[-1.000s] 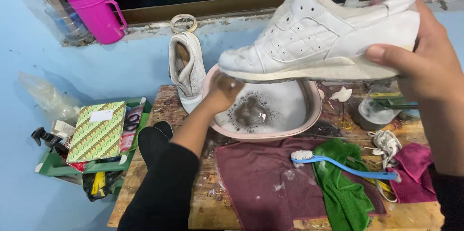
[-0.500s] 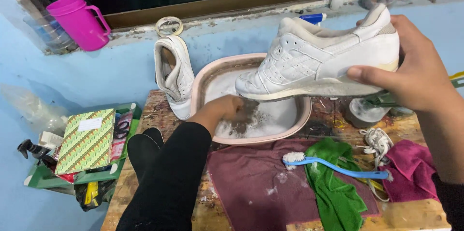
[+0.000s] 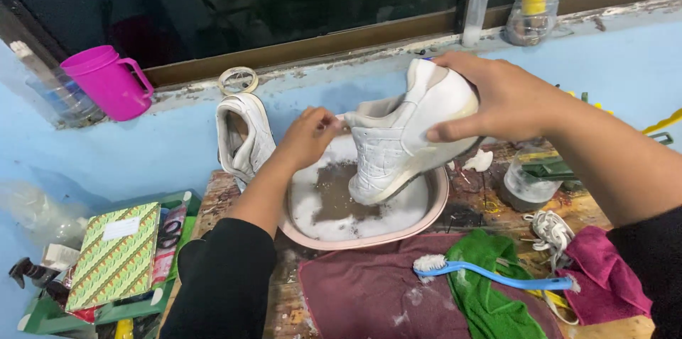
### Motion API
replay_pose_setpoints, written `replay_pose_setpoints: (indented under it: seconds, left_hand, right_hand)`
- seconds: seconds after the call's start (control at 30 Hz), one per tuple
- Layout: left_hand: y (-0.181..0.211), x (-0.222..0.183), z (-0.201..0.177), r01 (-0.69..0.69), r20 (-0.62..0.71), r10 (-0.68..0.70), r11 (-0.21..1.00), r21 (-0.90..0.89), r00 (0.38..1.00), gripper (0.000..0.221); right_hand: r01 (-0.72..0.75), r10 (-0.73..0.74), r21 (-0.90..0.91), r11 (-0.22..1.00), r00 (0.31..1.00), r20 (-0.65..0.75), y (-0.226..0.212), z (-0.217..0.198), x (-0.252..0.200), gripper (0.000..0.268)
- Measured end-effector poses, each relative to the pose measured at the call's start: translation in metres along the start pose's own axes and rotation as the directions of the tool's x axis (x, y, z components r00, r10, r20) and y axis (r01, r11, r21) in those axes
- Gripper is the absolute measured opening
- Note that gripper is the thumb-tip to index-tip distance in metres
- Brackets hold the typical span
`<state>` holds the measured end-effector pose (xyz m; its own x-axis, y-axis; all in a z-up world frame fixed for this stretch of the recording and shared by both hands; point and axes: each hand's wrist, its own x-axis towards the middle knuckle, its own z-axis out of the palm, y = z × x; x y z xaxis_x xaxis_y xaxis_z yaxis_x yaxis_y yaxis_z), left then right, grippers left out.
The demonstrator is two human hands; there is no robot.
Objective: Cleaning white sneakers using a brush, soapy water, and a cloth
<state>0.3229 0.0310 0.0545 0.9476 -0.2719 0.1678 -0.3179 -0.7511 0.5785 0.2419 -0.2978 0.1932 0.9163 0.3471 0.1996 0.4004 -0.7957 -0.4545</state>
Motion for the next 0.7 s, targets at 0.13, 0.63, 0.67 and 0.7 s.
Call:
replay_pose_setpoints:
  seconds: [0.13, 0.63, 0.67, 0.7]
  left_hand:
    - [0.019, -0.003, -0.021, -0.043, -0.285, 0.058, 0.997, 0.06, 0.957, 0.046]
    - [0.108, -0.05, -0.054, 0.002, 0.016, 0.002, 0.976, -0.219, 1.0, 0.065]
    - [0.121, -0.053, -0.057, 0.097, 0.088, -0.081, 0.976, -0.195, 0.993, 0.076]
    - [0.113, -0.049, -0.059, 0.1, 0.088, -0.085, 0.976, -0.194, 0.993, 0.076]
  right_hand:
    - [0.173, -0.165, -0.089, 0.981, 0.982, 0.096, -0.014, -0.002, 0.03, 0.085]
    - [0.393, -0.315, -0.188, 0.9, 0.885, 0.343, -0.074, 0.013, 0.083, 0.083]
    - [0.399, -0.315, -0.19, 0.897, 0.878, 0.36, -0.083, 0.014, 0.085, 0.08]
    - [0.401, -0.316, -0.186, 0.897, 0.877, 0.362, -0.074, 0.017, 0.095, 0.08]
